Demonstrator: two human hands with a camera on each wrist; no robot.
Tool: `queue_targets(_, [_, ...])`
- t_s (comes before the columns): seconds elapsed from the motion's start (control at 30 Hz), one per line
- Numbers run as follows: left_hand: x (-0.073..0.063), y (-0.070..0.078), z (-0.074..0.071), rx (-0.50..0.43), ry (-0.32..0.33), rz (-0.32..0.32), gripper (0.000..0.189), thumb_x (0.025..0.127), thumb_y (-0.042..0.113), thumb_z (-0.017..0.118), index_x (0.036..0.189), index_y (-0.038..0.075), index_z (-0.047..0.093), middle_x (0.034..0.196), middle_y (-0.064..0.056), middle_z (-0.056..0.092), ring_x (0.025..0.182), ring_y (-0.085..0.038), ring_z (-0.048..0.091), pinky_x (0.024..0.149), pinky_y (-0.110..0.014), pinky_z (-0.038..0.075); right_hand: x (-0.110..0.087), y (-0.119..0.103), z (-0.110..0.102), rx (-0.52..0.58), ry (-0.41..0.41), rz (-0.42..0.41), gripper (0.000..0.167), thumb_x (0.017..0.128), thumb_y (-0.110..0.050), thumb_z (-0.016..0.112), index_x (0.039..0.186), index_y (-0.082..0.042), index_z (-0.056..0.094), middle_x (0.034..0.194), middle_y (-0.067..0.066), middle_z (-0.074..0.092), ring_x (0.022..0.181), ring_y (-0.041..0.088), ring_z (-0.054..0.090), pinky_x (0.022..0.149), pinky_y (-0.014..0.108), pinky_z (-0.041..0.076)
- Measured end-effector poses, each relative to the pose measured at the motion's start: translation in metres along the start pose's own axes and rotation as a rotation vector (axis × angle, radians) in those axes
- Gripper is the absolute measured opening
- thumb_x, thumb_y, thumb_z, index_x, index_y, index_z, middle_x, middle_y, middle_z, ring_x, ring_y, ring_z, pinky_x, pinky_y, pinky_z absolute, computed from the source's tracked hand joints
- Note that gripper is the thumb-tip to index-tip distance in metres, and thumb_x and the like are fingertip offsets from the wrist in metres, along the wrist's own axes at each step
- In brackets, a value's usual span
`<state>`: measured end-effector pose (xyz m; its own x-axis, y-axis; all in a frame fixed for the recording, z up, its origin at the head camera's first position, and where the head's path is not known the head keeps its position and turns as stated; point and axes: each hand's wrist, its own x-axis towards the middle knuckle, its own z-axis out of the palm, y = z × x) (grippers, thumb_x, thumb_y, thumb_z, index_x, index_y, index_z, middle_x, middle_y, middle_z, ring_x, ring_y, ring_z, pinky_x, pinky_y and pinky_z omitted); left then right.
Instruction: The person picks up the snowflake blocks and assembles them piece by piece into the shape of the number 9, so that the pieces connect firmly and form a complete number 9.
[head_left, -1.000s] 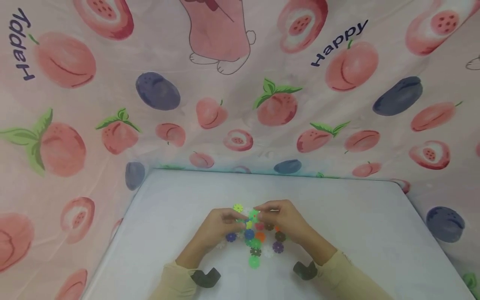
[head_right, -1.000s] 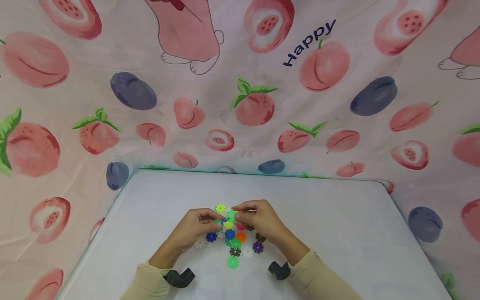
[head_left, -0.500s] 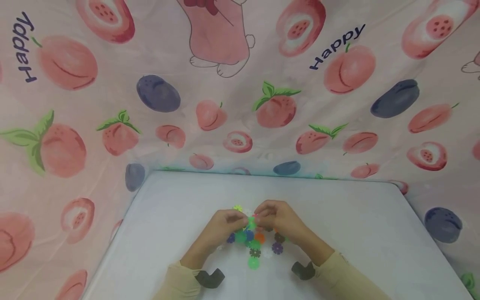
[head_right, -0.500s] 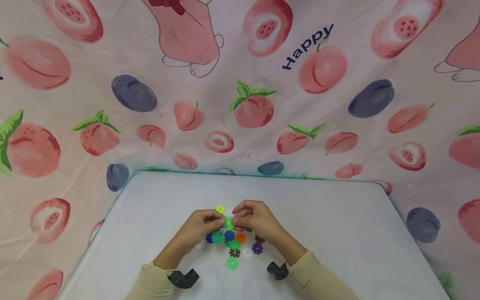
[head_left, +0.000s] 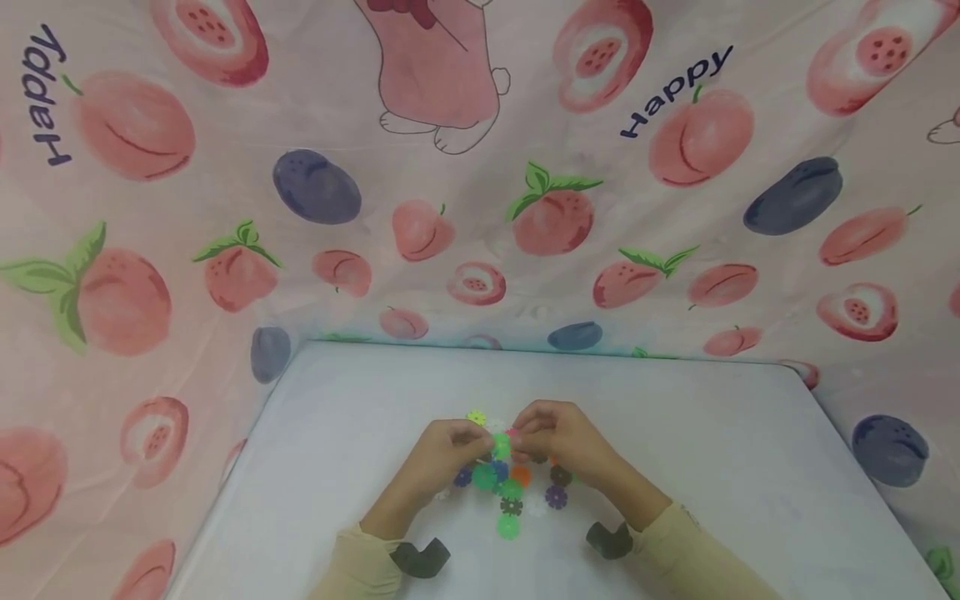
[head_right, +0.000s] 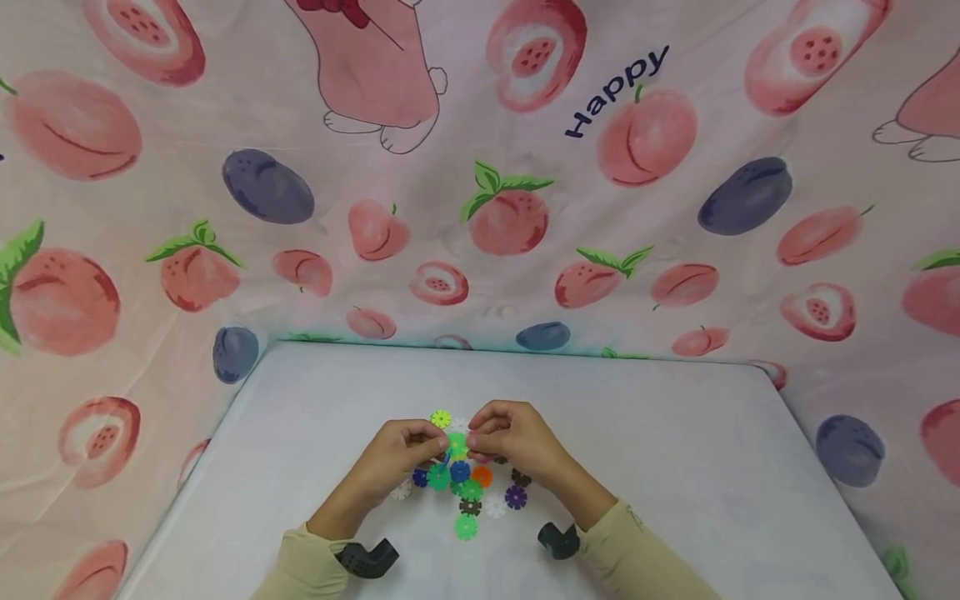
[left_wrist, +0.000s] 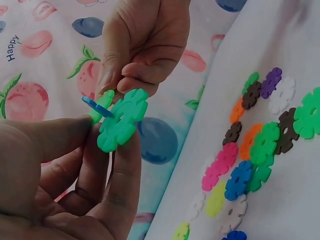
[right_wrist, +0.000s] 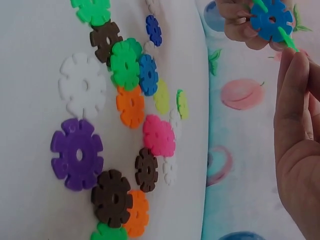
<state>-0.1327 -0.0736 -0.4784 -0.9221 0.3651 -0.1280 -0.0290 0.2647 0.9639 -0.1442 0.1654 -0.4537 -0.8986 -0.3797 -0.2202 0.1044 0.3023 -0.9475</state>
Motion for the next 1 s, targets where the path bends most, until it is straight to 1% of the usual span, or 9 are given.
queue_targets(0.07, [-0.001, 0.001, -0.001, -0.004, 0.01, -0.001, 0.025, 0.097, 0.033, 0.069, 0.106, 0.011, 0.076, 0.096, -0.002, 0.076, 0.09, -0.017, 0.07, 0.083, -0.034, 0.057, 0.0, 0.002, -0.002, -0.005, 0.0, -0.009, 0.03, 0.09, -0.023, 0.078, 0.109, -0.002, 0.067, 0.1, 0.022, 0.075, 0.092, 0.045, 0.072, 0.079, 0.05, 0.06])
queue_targets(0.13, [-0.001, 0.001, -0.001, -0.007, 0.016, -0.004, 0.025, 0.097, 0.033, 0.069, 0.106, 0.011, 0.076, 0.097, -0.003, 0.076, 0.089, -0.017, 0.071, 0.082, -0.034, 0.058, 0.0, 0.004, -0.005, -0.015, 0.003, -0.012, 0.031, 0.09, -0.022, 0.078, 0.11, -0.001, 0.066, 0.1, 0.022, 0.075, 0.092, 0.046, 0.072, 0.082, 0.052, 0.06])
queue_targets(0.33, [0.0, -0.001, -0.002, -0.011, 0.025, -0.023, 0.026, 0.096, 0.035, 0.069, 0.106, 0.012, 0.075, 0.099, -0.003, 0.075, 0.089, -0.018, 0.07, 0.082, -0.033, 0.057, 0.002, 0.009, -0.01, -0.014, 0.016, 0.004, 0.032, 0.09, -0.019, 0.077, 0.112, 0.002, 0.065, 0.094, 0.014, 0.075, 0.091, 0.042, 0.074, 0.085, 0.049, 0.061])
queue_targets(0.47, [-0.001, -0.001, -0.002, -0.014, 0.032, -0.037, 0.027, 0.096, 0.036, 0.07, 0.107, 0.012, 0.075, 0.099, -0.003, 0.074, 0.09, -0.018, 0.069, 0.082, -0.032, 0.057, 0.004, 0.014, -0.013, -0.058, 0.051, 0.07, 0.028, 0.092, -0.018, 0.075, 0.113, -0.002, 0.066, 0.094, 0.01, 0.076, 0.09, 0.034, 0.075, 0.084, 0.043, 0.061])
queue_targets(0.57, [-0.002, 0.0, -0.002, -0.014, 0.036, -0.05, 0.027, 0.096, 0.037, 0.069, 0.107, 0.013, 0.075, 0.1, -0.002, 0.074, 0.092, -0.018, 0.069, 0.083, -0.032, 0.057, 0.008, 0.021, -0.016, -0.123, 0.097, 0.138, 0.025, 0.091, -0.02, 0.077, 0.11, -0.008, 0.068, 0.094, 0.006, 0.076, 0.088, 0.025, 0.074, 0.082, 0.037, 0.061])
queue_targets(0.63, [-0.002, 0.0, -0.002, -0.015, 0.038, -0.055, 0.027, 0.096, 0.037, 0.069, 0.107, 0.014, 0.074, 0.101, -0.002, 0.074, 0.094, -0.02, 0.07, 0.084, -0.032, 0.057, 0.011, 0.026, -0.019, -0.165, 0.131, 0.164, 0.022, 0.089, -0.021, 0.078, 0.106, -0.011, 0.069, 0.093, 0.004, 0.075, 0.086, 0.021, 0.073, 0.08, 0.034, 0.061])
queue_targets(0.73, [-0.003, -0.001, -0.003, -0.022, 0.04, -0.054, 0.027, 0.096, 0.037, 0.069, 0.108, 0.013, 0.074, 0.102, -0.002, 0.074, 0.098, -0.024, 0.07, 0.085, -0.033, 0.058, 0.016, 0.034, -0.022, -0.253, 0.177, 0.171, 0.015, 0.087, -0.02, 0.08, 0.098, -0.015, 0.071, 0.089, 0.001, 0.073, 0.081, 0.019, 0.069, 0.074, 0.032, 0.06])
queue_targets(0.83, [-0.003, -0.002, -0.004, -0.027, 0.04, -0.052, 0.028, 0.097, 0.037, 0.069, 0.108, 0.012, 0.074, 0.102, -0.003, 0.074, 0.099, -0.024, 0.071, 0.087, -0.035, 0.058, 0.019, 0.042, -0.023, -0.358, 0.204, 0.168, 0.011, 0.086, -0.02, 0.08, 0.093, -0.018, 0.072, 0.086, -0.001, 0.072, 0.079, 0.017, 0.066, 0.07, 0.032, 0.058])
queue_targets(1.0, [-0.003, -0.005, -0.005, -0.016, 0.048, -0.06, 0.026, 0.097, 0.036, 0.069, 0.108, 0.013, 0.074, 0.101, -0.003, 0.074, 0.095, -0.019, 0.07, 0.086, -0.034, 0.058, 0.022, 0.049, -0.021, -0.459, 0.2, 0.207, 0.014, 0.083, -0.024, 0.084, 0.094, -0.02, 0.074, 0.091, -0.005, 0.073, 0.085, 0.014, 0.066, 0.077, 0.034, 0.059])
